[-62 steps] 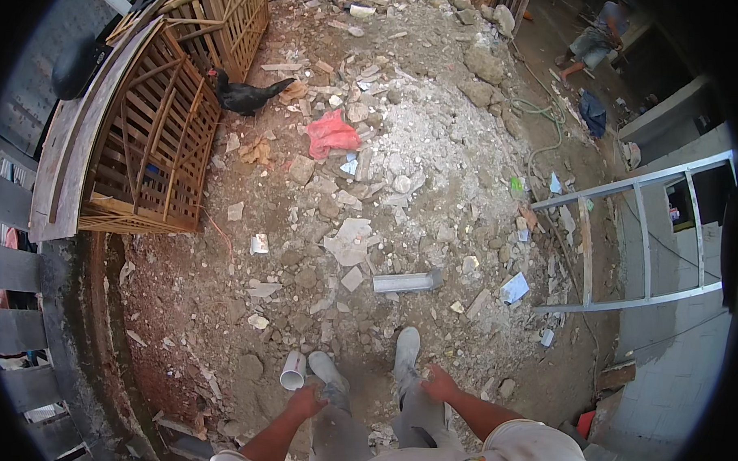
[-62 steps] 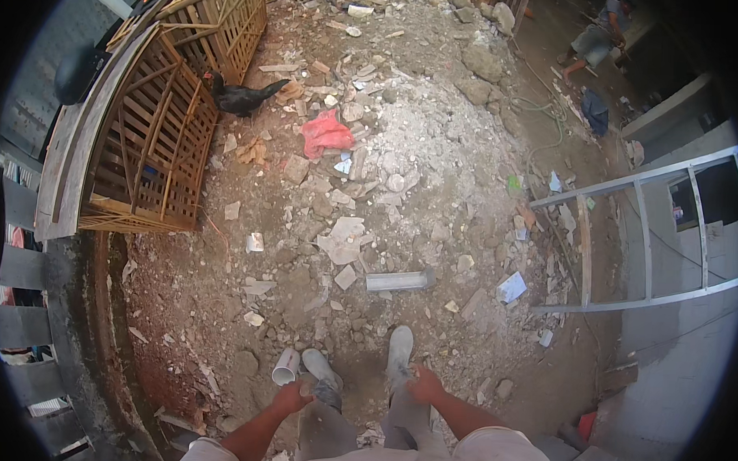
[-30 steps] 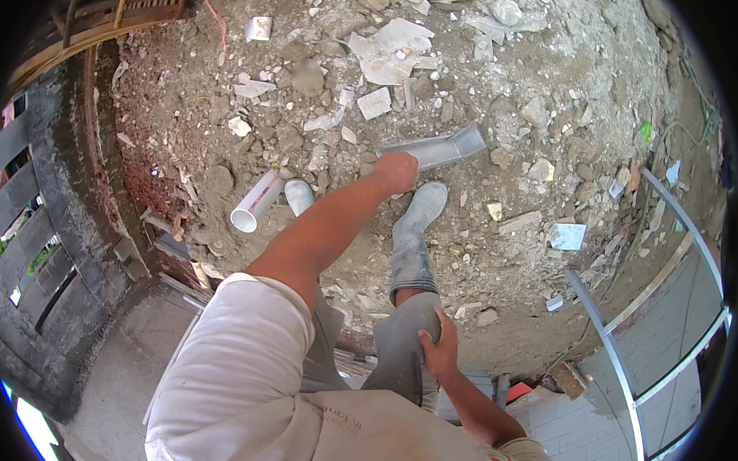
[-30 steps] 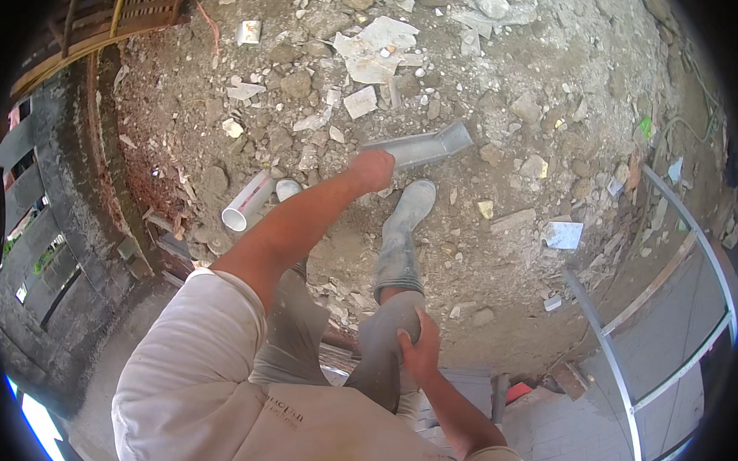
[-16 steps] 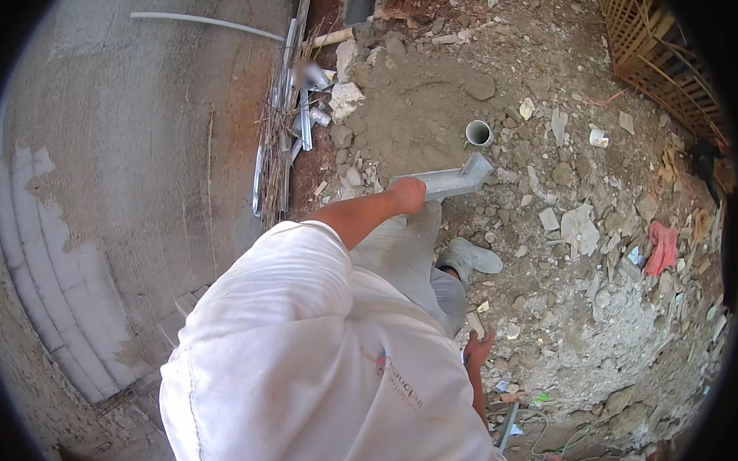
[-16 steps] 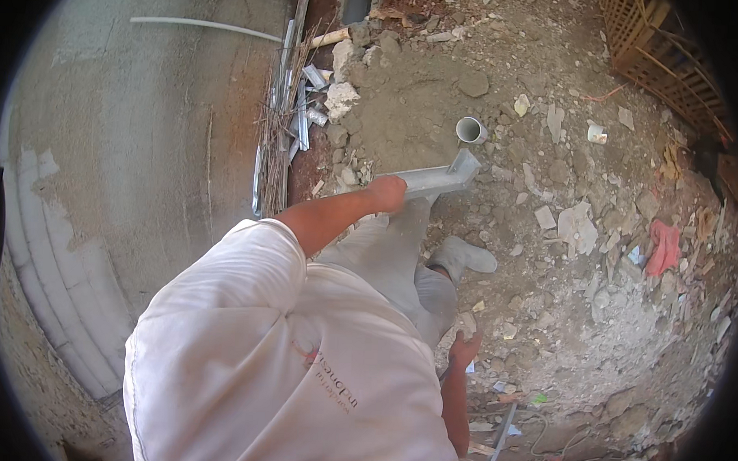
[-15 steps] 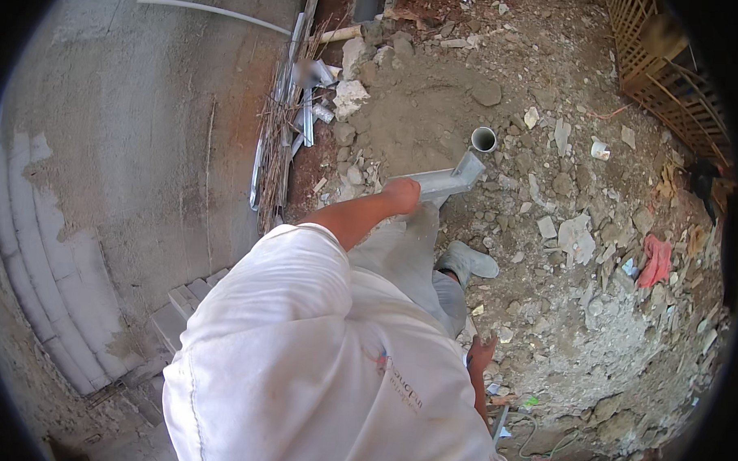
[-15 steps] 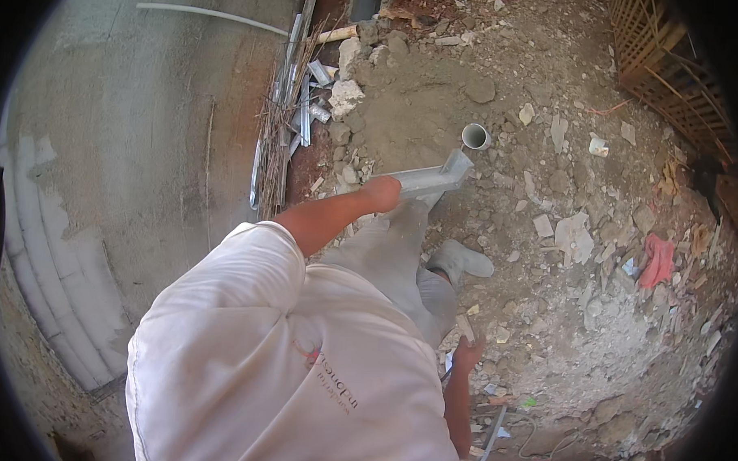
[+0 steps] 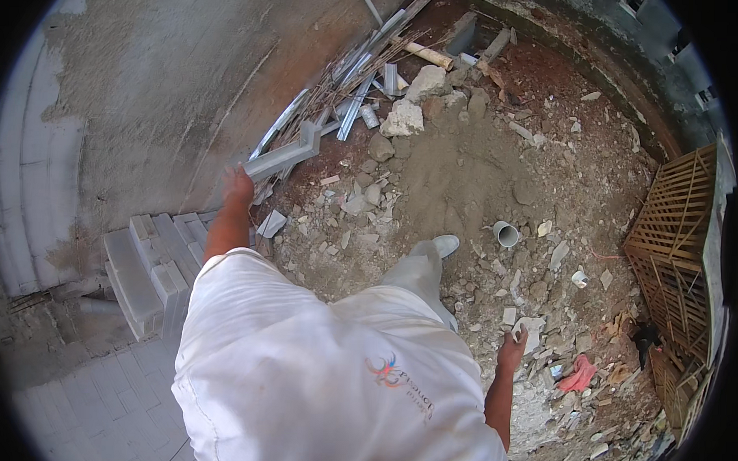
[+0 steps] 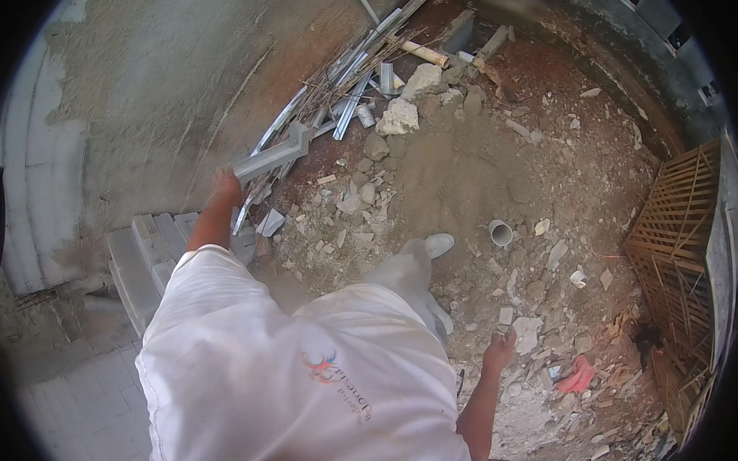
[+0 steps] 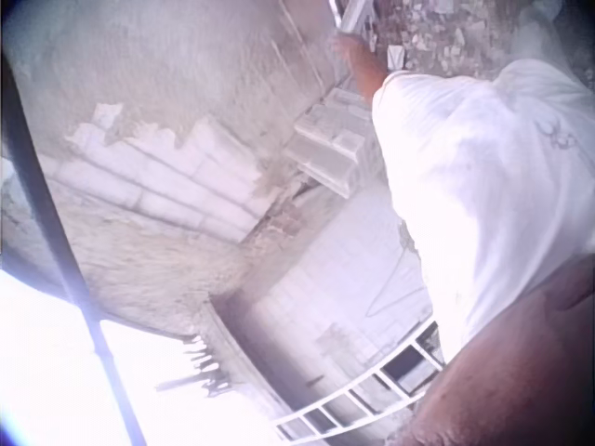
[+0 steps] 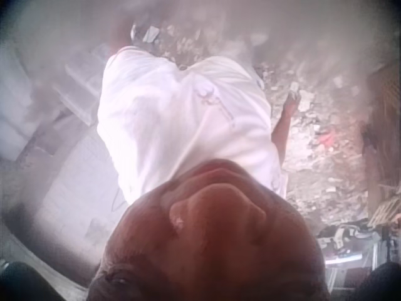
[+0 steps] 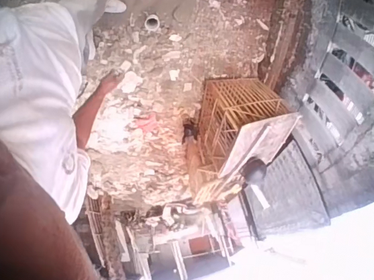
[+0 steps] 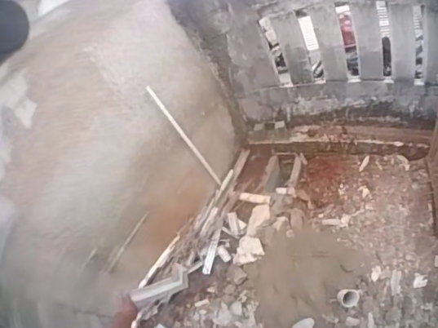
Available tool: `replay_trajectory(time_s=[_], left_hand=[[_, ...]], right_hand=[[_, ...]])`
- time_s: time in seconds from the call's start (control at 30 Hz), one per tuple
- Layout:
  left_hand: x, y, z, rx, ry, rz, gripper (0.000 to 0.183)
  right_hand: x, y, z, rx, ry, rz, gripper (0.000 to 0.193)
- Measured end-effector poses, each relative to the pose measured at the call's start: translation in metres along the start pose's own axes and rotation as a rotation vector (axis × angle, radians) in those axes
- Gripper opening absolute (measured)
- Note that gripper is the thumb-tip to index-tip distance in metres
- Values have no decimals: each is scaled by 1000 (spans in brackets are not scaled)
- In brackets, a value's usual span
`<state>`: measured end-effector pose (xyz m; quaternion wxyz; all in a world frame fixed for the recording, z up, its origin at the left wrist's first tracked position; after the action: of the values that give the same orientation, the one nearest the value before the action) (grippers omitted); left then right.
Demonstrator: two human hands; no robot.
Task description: The person walks through a cluttered construction area, picks up a white PVC pipe and a wooden stick, then gathers metal bars and a bundle of thin sticks. They carry these items across the site and place them in a designated area.
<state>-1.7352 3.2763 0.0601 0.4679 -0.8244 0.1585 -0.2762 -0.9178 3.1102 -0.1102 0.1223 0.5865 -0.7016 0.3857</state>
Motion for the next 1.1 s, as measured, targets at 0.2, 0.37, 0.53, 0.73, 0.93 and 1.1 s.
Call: replay_trajectory(time_s=[0.2, 0.37, 0.53, 0.73, 0.93, 1.1], left_hand=[[22, 26, 91, -219, 97, -305, 75], [104, 101, 377, -306, 1356, -326, 67], [329, 24, 607, -91, 1861, -273, 50], [585, 8, 690, -180, 1973, -282, 42], [767, 121, 630, -981, 2269, -149, 50], [852, 161, 613, -1078, 2068, -458, 53]], right_hand=[[26, -11, -58, 193, -139, 215, 59], [99, -68, 7, 126, 179, 235, 64], [244, -35, 126, -163, 570, 677, 64], [338, 69, 198, -582, 811, 836, 47], [309, 102, 272, -735, 841, 835, 54], [291, -12, 293, -750, 720, 903, 49]])
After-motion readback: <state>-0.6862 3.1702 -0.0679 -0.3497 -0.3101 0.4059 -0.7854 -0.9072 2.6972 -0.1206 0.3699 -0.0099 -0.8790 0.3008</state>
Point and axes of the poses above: each hand's wrist, its own x-axis away from the middle knuckle, its own y-axis out of the palm, z = x × y, the point moved 4 cm from there along -x, towards the middle knuckle, and after that the axes turned 5 degrees about -z, right-handed, at the moved point
